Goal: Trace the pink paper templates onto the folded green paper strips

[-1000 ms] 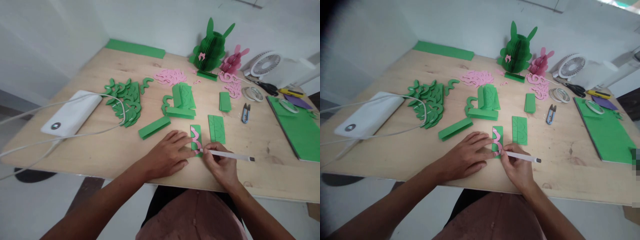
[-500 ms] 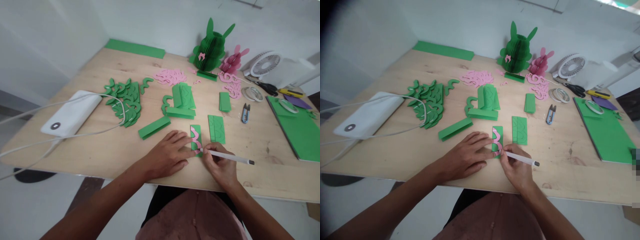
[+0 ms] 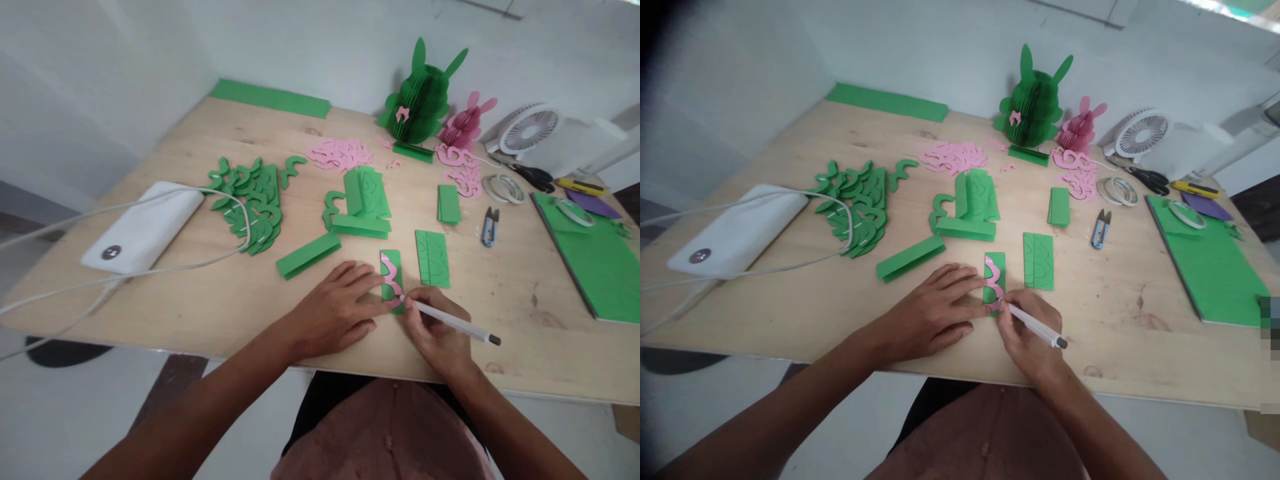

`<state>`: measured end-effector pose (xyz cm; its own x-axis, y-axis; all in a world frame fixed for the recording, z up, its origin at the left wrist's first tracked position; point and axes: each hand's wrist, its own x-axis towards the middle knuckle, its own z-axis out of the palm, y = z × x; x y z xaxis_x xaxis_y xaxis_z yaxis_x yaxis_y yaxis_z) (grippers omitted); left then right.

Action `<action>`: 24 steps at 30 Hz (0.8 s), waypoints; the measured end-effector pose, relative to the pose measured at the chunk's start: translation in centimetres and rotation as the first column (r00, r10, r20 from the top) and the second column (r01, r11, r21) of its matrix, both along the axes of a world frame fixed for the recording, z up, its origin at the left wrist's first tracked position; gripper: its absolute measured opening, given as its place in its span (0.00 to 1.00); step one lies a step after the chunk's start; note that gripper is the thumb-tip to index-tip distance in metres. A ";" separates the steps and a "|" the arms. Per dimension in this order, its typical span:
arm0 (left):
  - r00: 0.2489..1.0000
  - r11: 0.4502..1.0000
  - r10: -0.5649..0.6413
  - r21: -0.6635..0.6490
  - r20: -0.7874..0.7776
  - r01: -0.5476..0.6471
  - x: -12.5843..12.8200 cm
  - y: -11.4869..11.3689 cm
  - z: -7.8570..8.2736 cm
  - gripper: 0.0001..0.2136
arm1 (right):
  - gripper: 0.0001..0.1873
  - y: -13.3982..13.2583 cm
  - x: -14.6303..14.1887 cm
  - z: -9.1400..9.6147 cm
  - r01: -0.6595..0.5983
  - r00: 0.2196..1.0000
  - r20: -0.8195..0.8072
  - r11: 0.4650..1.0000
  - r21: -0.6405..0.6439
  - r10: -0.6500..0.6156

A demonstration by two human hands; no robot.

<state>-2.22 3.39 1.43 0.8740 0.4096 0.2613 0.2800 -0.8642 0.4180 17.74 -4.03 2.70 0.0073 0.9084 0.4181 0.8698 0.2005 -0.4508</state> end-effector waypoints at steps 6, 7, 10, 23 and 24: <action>1.000 1.000 -0.007 0.000 -0.001 0.007 0.0 0.0 0.0 0.19 | 0.06 0.1 -0.1 0.1 -0.019 1.000 0.015 1.000 0.011 0.018; 1.000 1.000 -0.006 0.001 0.001 0.006 0.0 0.0 0.0 0.19 | 0.06 0.1 -0.1 0.1 -0.021 1.000 0.014 1.000 0.011 0.021; 1.000 1.000 -0.004 0.000 0.009 0.004 0.0 0.0 0.0 0.20 | 0.06 0.1 -0.1 0.0 -0.029 1.000 0.007 0.999 0.017 0.029; 0.999 1.000 -0.004 0.010 0.034 0.004 0.0 0.0 0.0 0.17 | 0.05 0.3 -0.2 -0.3 -0.063 0.997 -0.033 0.998 0.026 0.064; 0.999 1.000 -0.002 0.010 0.034 0.001 0.0 0.0 0.0 0.17 | 0.05 0.3 -0.2 -0.3 -0.067 0.997 -0.046 0.997 0.022 0.068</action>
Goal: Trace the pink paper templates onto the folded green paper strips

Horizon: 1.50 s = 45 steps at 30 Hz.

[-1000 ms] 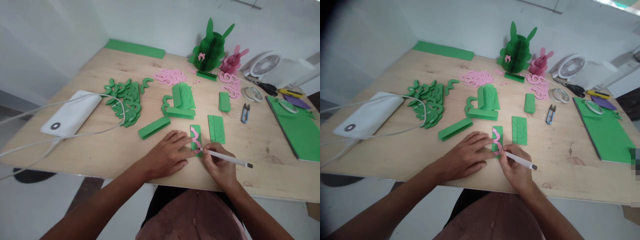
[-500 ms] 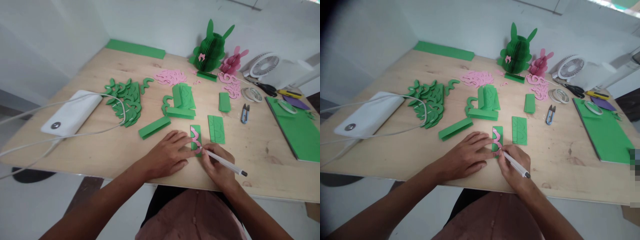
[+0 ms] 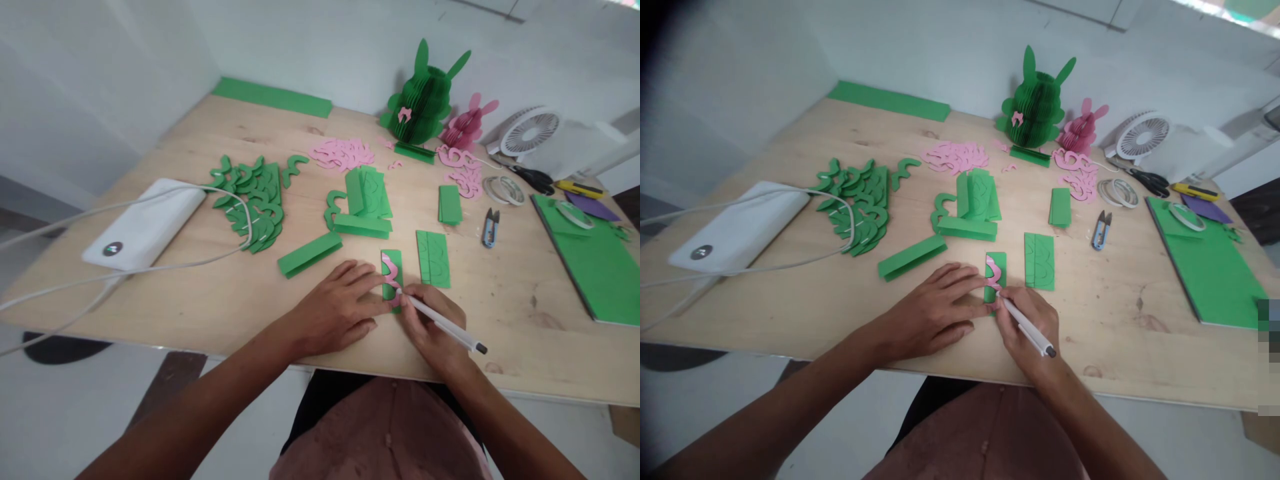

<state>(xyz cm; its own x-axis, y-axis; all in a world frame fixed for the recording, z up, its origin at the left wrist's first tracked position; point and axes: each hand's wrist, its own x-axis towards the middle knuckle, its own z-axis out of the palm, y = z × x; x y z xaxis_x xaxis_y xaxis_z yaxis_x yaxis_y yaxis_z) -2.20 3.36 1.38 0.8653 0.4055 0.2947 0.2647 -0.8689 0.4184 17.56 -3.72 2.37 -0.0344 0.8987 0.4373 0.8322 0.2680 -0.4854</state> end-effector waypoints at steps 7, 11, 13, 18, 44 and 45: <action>1.000 1.000 0.002 -0.011 -0.014 -0.002 0.0 0.0 0.1 0.17 | 0.04 -0.2 0.4 -0.2 0.076 0.978 -0.187 0.991 -0.112 -0.096; 1.000 1.000 0.008 -0.011 -0.016 -0.008 0.0 0.0 0.0 0.17 | 0.04 -0.4 0.6 -0.5 0.099 0.963 -0.233 0.984 -0.147 -0.132; 1.000 1.000 0.010 -0.010 -0.015 -0.011 0.0 0.0 -0.1 0.18 | 0.04 -0.4 0.6 -0.5 0.100 0.964 -0.228 0.982 -0.158 -0.135; 1.000 1.000 0.011 -0.006 -0.020 -0.011 0.0 -0.1 -0.1 0.18 | 0.04 -0.1 0.5 -0.5 0.076 0.972 -0.208 0.984 -0.160 -0.109; 0.999 1.000 0.012 -0.004 -0.030 -0.012 0.0 -0.1 0.0 0.20 | 0.03 -0.1 0.4 -0.2 0.050 0.996 -0.067 0.995 -0.084 -0.056; 1.000 1.000 0.011 -0.004 -0.027 -0.011 -0.1 -0.1 0.0 0.21 | 0.03 -0.2 0.4 -0.2 0.052 0.997 -0.055 0.996 -0.074 -0.056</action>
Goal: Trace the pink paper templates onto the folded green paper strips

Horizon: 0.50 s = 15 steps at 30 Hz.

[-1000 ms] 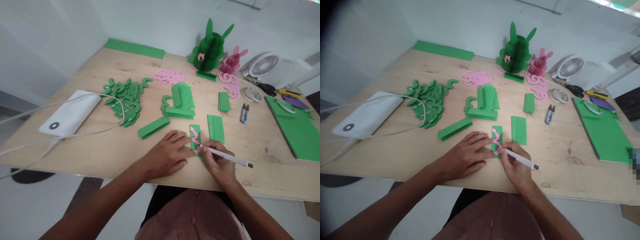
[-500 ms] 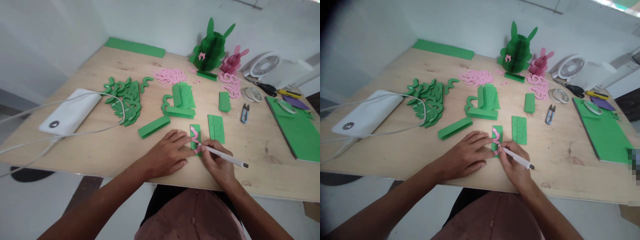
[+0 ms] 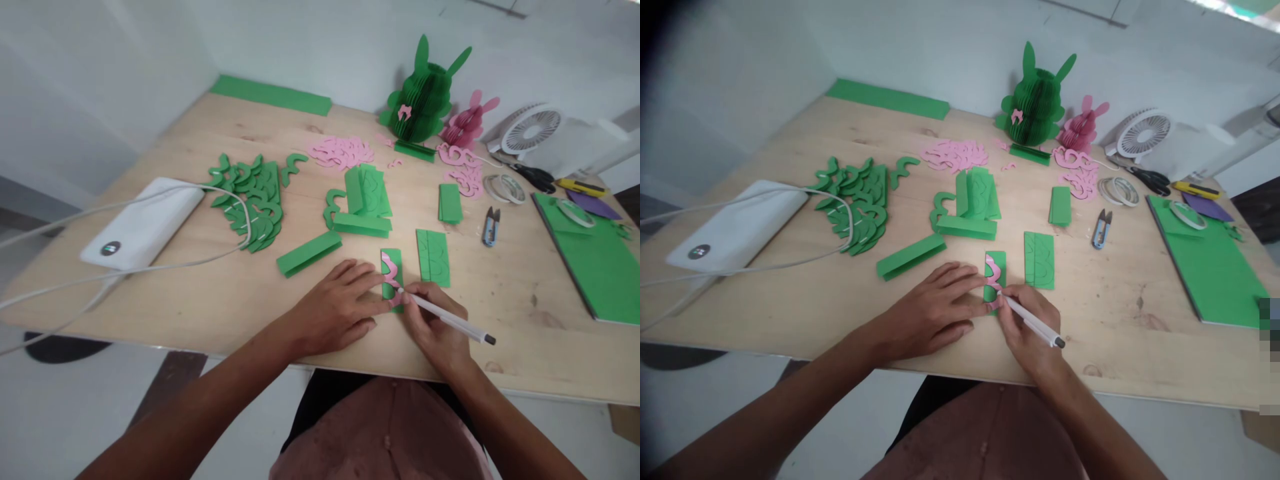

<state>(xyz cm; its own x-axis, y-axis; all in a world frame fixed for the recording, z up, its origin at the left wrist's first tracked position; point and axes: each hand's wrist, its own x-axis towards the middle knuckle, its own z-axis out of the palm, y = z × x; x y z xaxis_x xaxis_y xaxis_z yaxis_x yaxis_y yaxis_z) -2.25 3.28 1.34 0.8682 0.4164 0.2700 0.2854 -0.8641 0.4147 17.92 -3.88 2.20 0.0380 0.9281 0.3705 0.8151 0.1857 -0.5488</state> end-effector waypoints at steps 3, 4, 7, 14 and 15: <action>1.000 1.000 -0.001 -0.003 0.013 0.001 0.0 0.0 0.0 0.22 | 0.03 0.0 -0.1 0.1 -0.007 1.000 0.030 1.000 0.023 0.006; 1.000 1.000 -0.002 -0.004 0.016 0.002 0.0 0.0 0.0 0.22 | 0.04 -0.1 -0.1 0.2 -0.013 0.999 0.039 0.999 0.030 0.012; 1.000 1.000 -0.008 -0.009 0.015 0.008 0.0 0.0 0.0 0.22 | 0.04 -0.1 -0.2 0.2 -0.030 0.997 0.072 0.998 0.058 0.026; 1.000 1.000 -0.007 -0.015 0.024 0.007 0.0 0.0 -0.1 0.21 | 0.04 -0.2 -0.2 0.2 -0.037 0.991 0.128 0.996 0.084 0.026; 1.000 1.000 -0.007 -0.018 0.024 0.007 0.0 0.0 -0.1 0.20 | 0.04 -0.2 -0.2 0.2 -0.037 0.991 0.134 0.995 0.089 0.025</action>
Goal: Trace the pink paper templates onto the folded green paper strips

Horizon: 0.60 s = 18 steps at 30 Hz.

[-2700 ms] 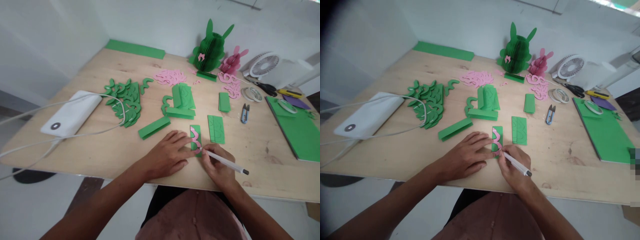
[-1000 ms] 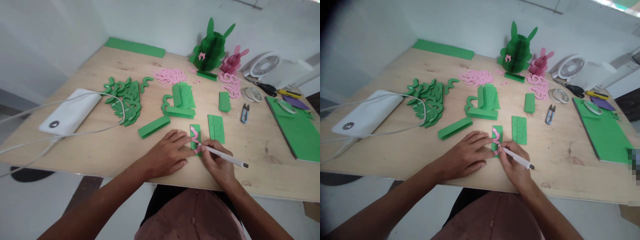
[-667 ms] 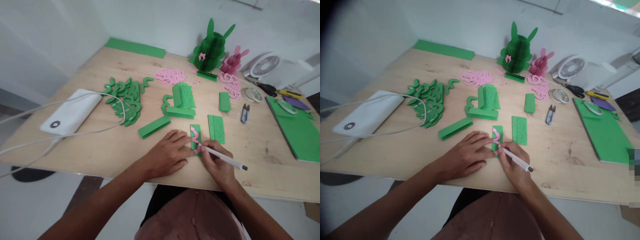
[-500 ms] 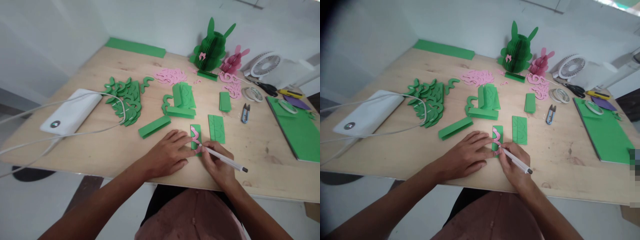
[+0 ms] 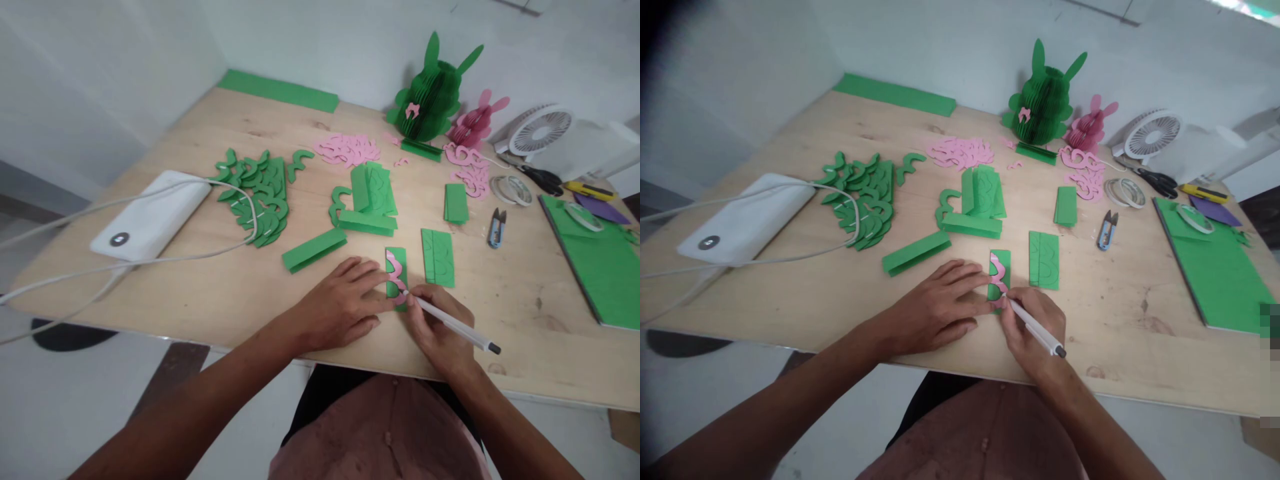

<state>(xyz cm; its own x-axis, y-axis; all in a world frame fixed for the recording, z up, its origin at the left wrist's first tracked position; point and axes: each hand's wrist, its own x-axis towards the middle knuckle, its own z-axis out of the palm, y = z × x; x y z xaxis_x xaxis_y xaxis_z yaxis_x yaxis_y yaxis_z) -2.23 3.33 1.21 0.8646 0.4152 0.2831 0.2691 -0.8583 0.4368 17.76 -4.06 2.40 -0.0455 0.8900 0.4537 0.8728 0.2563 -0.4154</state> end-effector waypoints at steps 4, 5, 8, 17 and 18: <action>1.000 1.000 -0.002 -0.005 0.008 0.002 0.0 0.1 0.1 0.19 | 0.05 0.0 -0.1 0.1 0.001 0.999 0.034 1.000 0.031 -0.002; 1.000 1.000 -0.003 -0.004 0.010 0.003 0.1 0.1 0.2 0.19 | 0.05 0.0 -0.1 0.1 -0.001 0.999 0.041 0.999 0.034 -0.001; 1.000 1.000 -0.010 0.000 0.016 0.010 0.1 0.1 0.2 0.18 | 0.06 0.0 -0.1 0.2 -0.010 0.998 0.058 0.999 0.038 0.008; 1.000 1.000 -0.009 0.004 0.001 0.009 0.0 0.1 0.2 0.18 | 0.07 0.0 -0.2 0.3 -0.005 0.997 0.081 0.999 0.047 0.001; 1.000 1.000 -0.008 0.003 0.002 0.008 0.0 0.1 0.2 0.17 | 0.07 0.0 -0.2 0.3 -0.005 0.997 0.080 0.999 0.046 0.002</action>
<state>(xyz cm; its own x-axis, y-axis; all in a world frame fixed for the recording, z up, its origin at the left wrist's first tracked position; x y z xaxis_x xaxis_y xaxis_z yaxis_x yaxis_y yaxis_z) -2.18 3.44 1.37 0.8673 0.4073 0.2862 0.2610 -0.8617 0.4352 17.59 -4.08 2.69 -0.0863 0.8678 0.4895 0.9017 0.2769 -0.3320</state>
